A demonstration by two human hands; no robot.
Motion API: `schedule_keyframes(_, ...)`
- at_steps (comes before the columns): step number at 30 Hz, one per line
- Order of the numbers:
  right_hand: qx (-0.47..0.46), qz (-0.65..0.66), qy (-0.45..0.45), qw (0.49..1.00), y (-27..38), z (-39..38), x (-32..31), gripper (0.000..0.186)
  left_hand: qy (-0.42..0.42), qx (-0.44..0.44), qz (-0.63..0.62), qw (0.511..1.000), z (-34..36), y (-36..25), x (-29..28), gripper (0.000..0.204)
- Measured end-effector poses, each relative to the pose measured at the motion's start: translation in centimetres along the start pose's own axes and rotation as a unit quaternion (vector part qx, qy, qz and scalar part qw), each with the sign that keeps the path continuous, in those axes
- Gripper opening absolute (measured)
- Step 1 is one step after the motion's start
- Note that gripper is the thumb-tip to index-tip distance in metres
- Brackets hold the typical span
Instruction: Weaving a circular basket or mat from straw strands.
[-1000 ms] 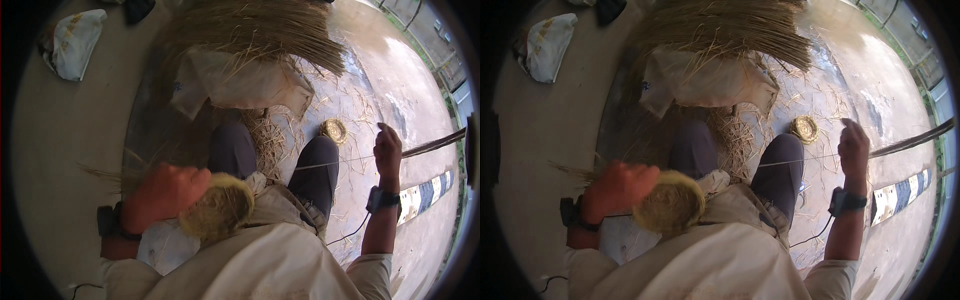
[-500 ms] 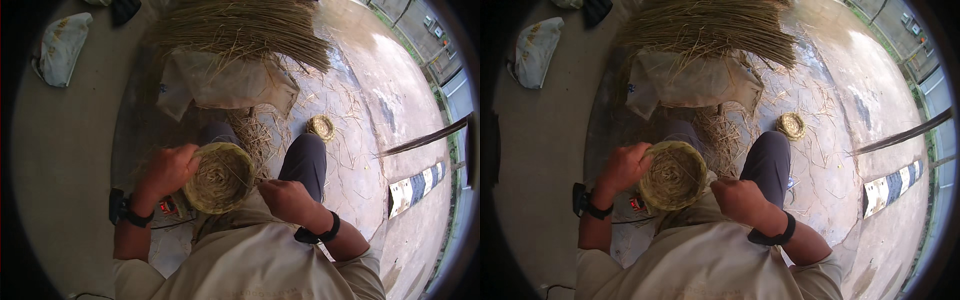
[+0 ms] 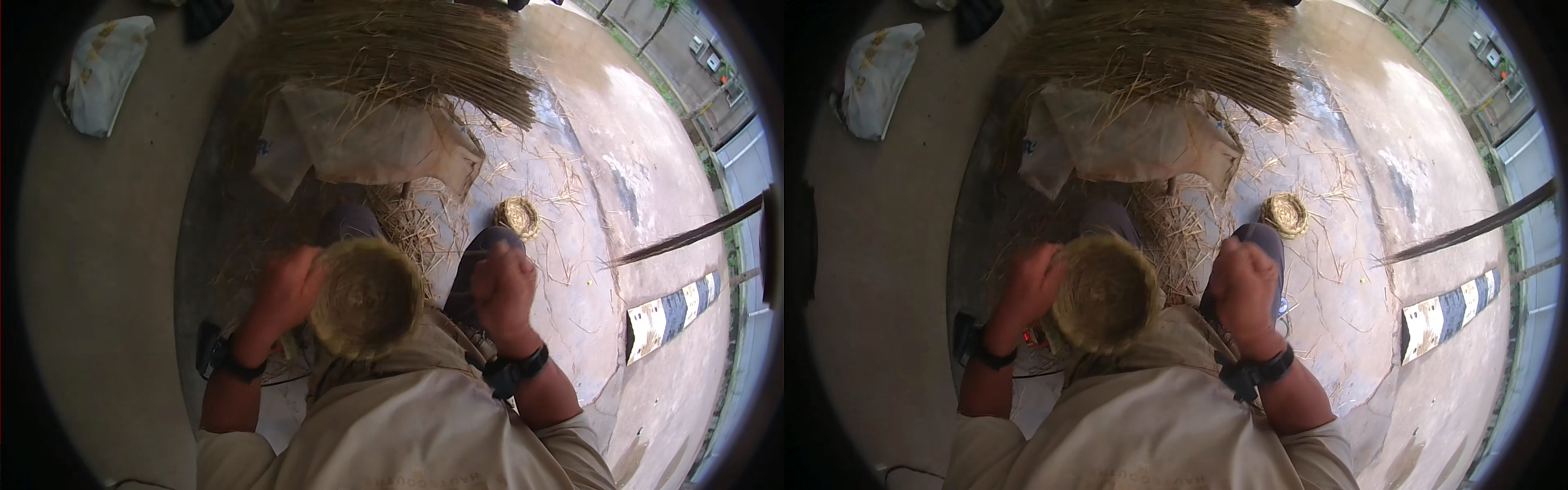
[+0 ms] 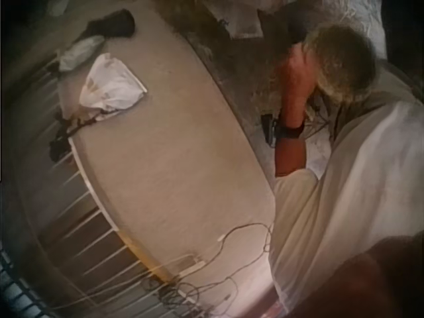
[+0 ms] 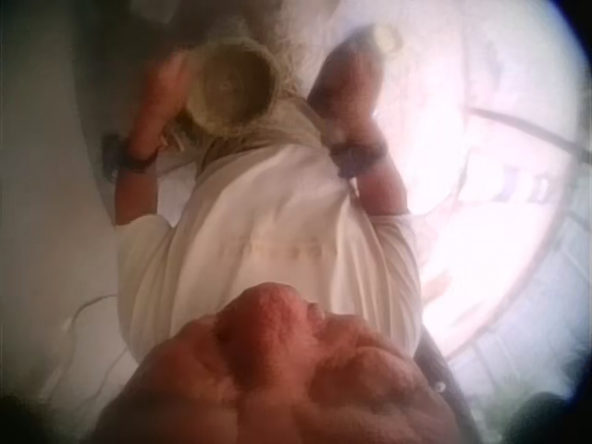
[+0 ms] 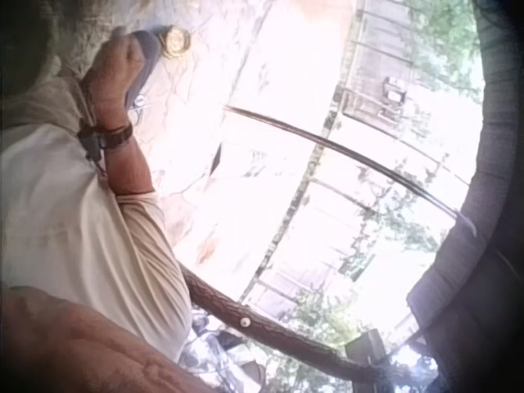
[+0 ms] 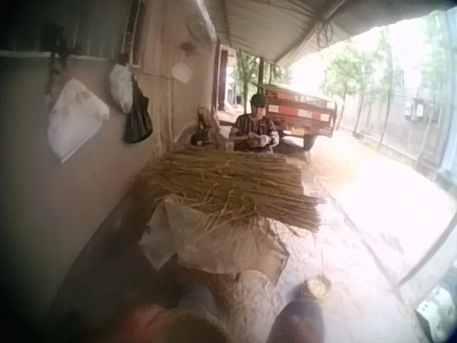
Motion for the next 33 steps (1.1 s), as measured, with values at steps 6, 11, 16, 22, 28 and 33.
schedule_keyframes(6, -0.173, -0.486, 0.292, 0.805, 4.7, -2.2, 0.6, 0.013, 0.03, -0.028, 0.066, 0.997, -1.8, 1.0, -0.9, 0.025)
schedule_keyframes(11, -0.236, -0.637, 0.267, 0.684, 8.0, -4.7, 1.0, 0.024, 0.034, 0.038, 0.145, 0.988, -1.1, 0.1, -3.2, 0.023)
schedule_keyframes(16, -0.224, -0.712, 0.226, 0.626, 8.7, -4.0, -1.2, 0.028, 0.087, 0.063, 0.212, 0.971, -1.3, -0.7, -3.4, 0.019)
schedule_keyframes(22, -0.224, -0.768, 0.109, 0.59, 12.2, -1.1, -7.1, 0.012, 0.092, 0.103, 0.225, 0.964, -1.6, -1.4, -4.3, 0.012)
schedule_keyframes(28, -0.192, -0.783, 0.065, 0.588, 13.9, -0.8, -8.8, 0.006, 0.107, 0.112, 0.135, 0.979, -2.5, -2.0, -1.8, 0.017)
schedule_keyframes(33, -0.194, -0.777, 0.08, 0.593, 14.0, -1.4, -9.3, 0.007, 0.118, 0.107, 0.101, 0.982, -1.9, -2.4, -0.9, 0.033)
Point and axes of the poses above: each hand's wrist, its own z-axis towards the middle knuckle, its own x-axis out of the palm, y = z × x, the point moved 2 cm from there along z, towards the middle knuckle, and after that the axes turned 2 degrees about -x, right-handed, at the moved point
